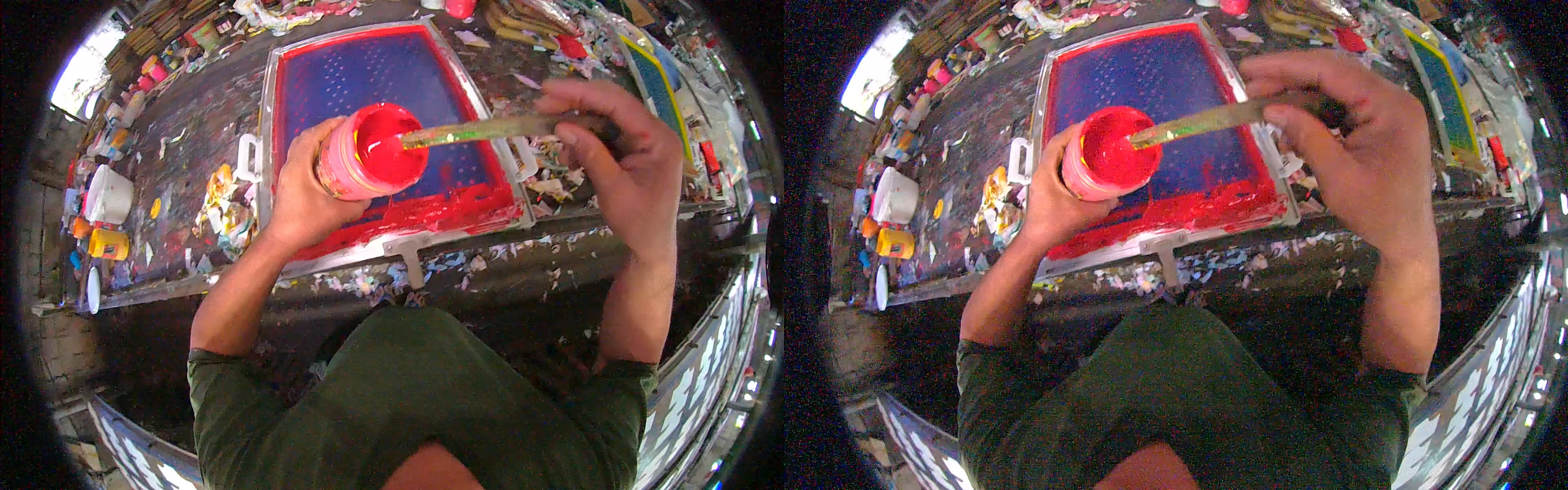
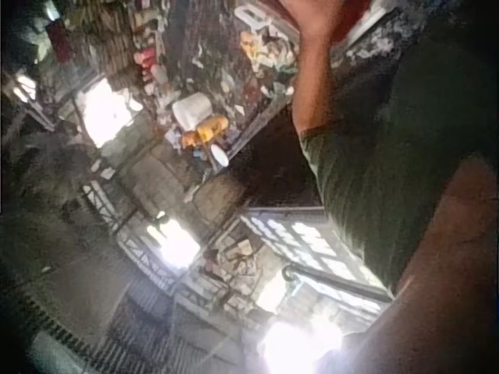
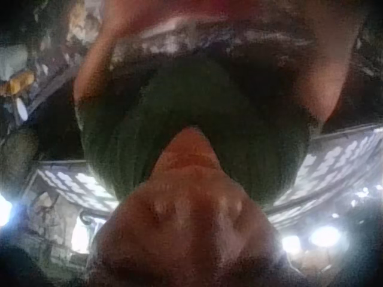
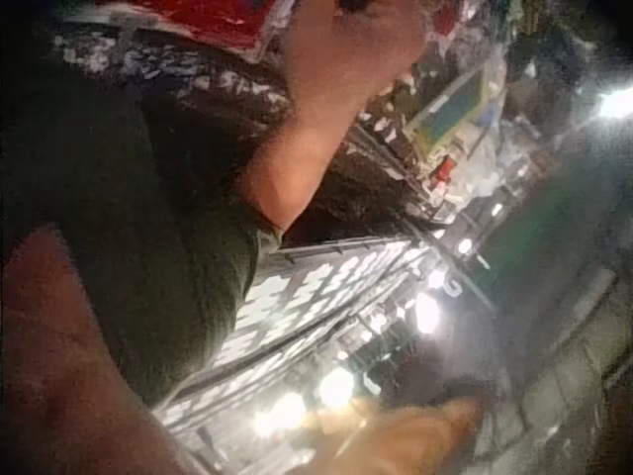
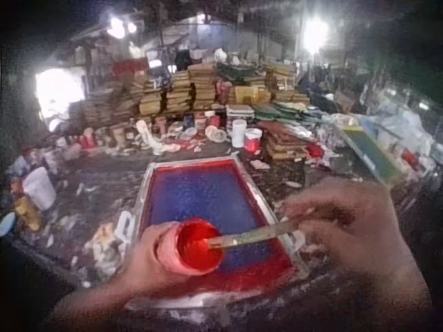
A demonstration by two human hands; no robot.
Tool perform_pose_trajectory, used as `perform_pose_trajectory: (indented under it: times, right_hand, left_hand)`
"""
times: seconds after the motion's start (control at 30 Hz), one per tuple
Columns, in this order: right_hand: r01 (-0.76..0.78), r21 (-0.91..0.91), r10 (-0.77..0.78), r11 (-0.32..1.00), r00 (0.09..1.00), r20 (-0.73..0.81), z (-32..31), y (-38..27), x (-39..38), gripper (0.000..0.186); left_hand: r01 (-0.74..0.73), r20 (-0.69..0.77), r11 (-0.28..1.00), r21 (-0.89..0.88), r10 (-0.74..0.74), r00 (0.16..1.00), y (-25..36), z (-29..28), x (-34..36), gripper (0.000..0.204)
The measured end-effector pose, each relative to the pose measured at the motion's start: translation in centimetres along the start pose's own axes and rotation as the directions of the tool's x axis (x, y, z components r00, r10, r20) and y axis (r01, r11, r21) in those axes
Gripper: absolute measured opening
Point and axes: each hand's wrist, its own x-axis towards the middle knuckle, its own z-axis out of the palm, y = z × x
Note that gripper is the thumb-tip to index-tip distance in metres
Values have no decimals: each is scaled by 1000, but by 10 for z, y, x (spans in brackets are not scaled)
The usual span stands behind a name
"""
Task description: The person stirs red ink in a small container, pours it onto a screen-printing frame, and uses a squeegee to spread the ink across the mesh. The person repeatedly pulls the squeegee over the screen to distribute the ink evenly.
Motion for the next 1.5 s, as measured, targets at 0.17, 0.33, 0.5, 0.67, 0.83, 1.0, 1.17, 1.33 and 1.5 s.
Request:
perform_pose_trajectory:
  times: [0.17, 0.33, 0.5, 0.67, 0.83, 1.0, 1.17, 1.33, 1.5]
  right_hand:
    - [345, -337, -238, 876, 917, 320, -23, -5, 19, 34]
    - [432, -494, -187, 755, 863, 469, -31, 0, 9, 30]
    - [542, -447, -322, 712, 818, 477, -60, 30, 3, 29]
    - [557, -458, -351, 693, 815, 460, -110, 62, -16, 28]
    - [563, -453, -365, 692, 813, 453, -148, 89, -34, 25]
    - [551, -450, -350, 703, 819, 455, -167, 112, -51, 21]
    - [561, -466, -402, 684, 823, 402, -179, 131, -64, 22]
    - [542, -451, -408, 709, 837, 366, -184, 146, -72, 22]
    - [536, -429, -412, 727, 840, 352, -183, 155, -76, 23]
  left_hand:
    - [-170, -1, 984, 63, 170, 985, -11, 18, 12, 94]
    - [-176, 39, 981, 84, 173, 984, -6, 39, 15, 90]
    - [-250, 16, 949, 189, 252, 968, 14, 60, 16, 86]
    - [-214, 51, 940, 265, 208, 977, 39, 88, 17, 85]
    - [-197, 44, 922, 333, 193, 980, 57, 118, 16, 85]
    - [-207, 54, 898, 388, 202, 978, 65, 140, 18, 86]
    - [-211, 87, 875, 435, 192, 977, 72, 152, 21, 88]
    - [-238, 130, 861, 450, 200, 971, 75, 159, 27, 89]
    - [-246, 135, 846, 473, 207, 969, 79, 159, 30, 88]
